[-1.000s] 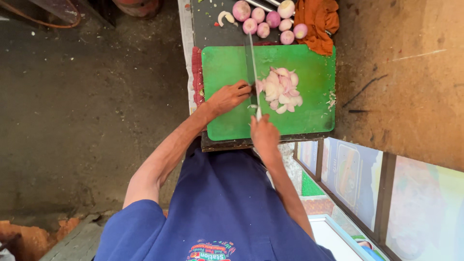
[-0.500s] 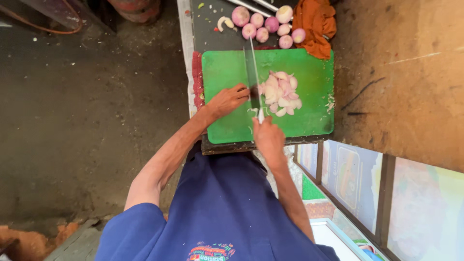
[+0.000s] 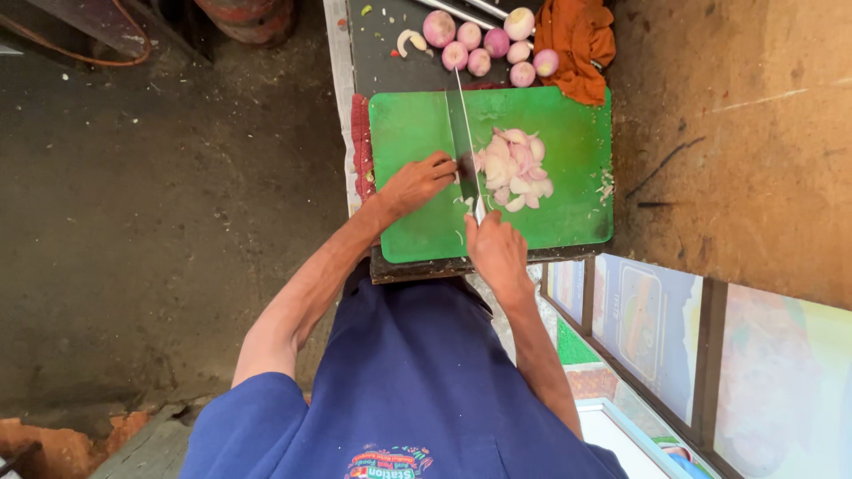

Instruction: The person slices red onions into thin pieces on a green cutting board using a large knife. The sliced onions accumulate on the board as the person continues to process whole onions from a pile nearby.

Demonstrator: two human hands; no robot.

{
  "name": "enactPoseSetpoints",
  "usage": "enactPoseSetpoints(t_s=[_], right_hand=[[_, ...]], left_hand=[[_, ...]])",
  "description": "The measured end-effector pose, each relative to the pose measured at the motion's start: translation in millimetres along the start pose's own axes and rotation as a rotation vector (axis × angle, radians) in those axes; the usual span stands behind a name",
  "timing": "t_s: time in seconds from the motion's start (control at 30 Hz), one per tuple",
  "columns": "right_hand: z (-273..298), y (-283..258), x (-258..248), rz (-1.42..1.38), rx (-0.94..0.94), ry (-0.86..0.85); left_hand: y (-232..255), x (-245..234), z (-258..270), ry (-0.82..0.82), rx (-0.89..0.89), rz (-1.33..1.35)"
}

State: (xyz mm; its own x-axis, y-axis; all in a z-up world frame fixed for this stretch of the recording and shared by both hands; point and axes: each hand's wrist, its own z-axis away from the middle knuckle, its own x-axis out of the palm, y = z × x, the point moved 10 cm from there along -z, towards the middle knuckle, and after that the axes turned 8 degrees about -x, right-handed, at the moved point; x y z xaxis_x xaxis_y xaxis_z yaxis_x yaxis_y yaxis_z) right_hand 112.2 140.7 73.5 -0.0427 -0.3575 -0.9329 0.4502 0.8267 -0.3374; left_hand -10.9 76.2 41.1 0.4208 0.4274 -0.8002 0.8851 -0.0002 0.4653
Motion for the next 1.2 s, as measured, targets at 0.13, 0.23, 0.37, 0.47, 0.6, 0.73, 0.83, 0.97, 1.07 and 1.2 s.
enactPoseSetpoints(t_s=[0.13, 0.23, 0.37, 0.47, 0.6, 0.73, 0.83, 0.97, 1.07, 1.2], right_hand=[[11, -10, -8, -0.013, 0.03, -0.059], [21, -11, -6, -0.01, 0.045, -0.08], [23, -5, 6, 0.017, 0.041, -0.066], [13, -1, 28, -0.015, 0.064, -0.032], [-9, 7, 47, -0.002, 0.055, 0.044], [-13, 22, 25, -0.058, 0.01, 0.121], [10, 29, 12, -0.116, 0.013, 0.109], [35, 21, 9, -0.131, -0.028, 0.072], [45, 8, 15, -0.163, -0.09, 0.035], [57, 8, 22, -0.158, -0.136, -0.026]], left_hand=[[-1, -5, 2, 0.045, -0.018, 0.024], [-2, -4, 4, 0.053, -0.027, 0.029], [-4, -2, 3, 0.073, -0.026, 0.053], [-8, -1, 8, 0.077, -0.037, 0.039], [-10, -5, 4, 0.071, -0.094, 0.078], [-1, -43, -13, 0.225, -0.179, 0.193], [5, -85, -13, 0.456, -0.327, 0.227], [16, -95, -47, 0.474, -0.269, 0.189], [12, -25, -88, 0.013, -0.282, -0.178], [-23, 48, -92, -0.258, -0.422, -0.257]])
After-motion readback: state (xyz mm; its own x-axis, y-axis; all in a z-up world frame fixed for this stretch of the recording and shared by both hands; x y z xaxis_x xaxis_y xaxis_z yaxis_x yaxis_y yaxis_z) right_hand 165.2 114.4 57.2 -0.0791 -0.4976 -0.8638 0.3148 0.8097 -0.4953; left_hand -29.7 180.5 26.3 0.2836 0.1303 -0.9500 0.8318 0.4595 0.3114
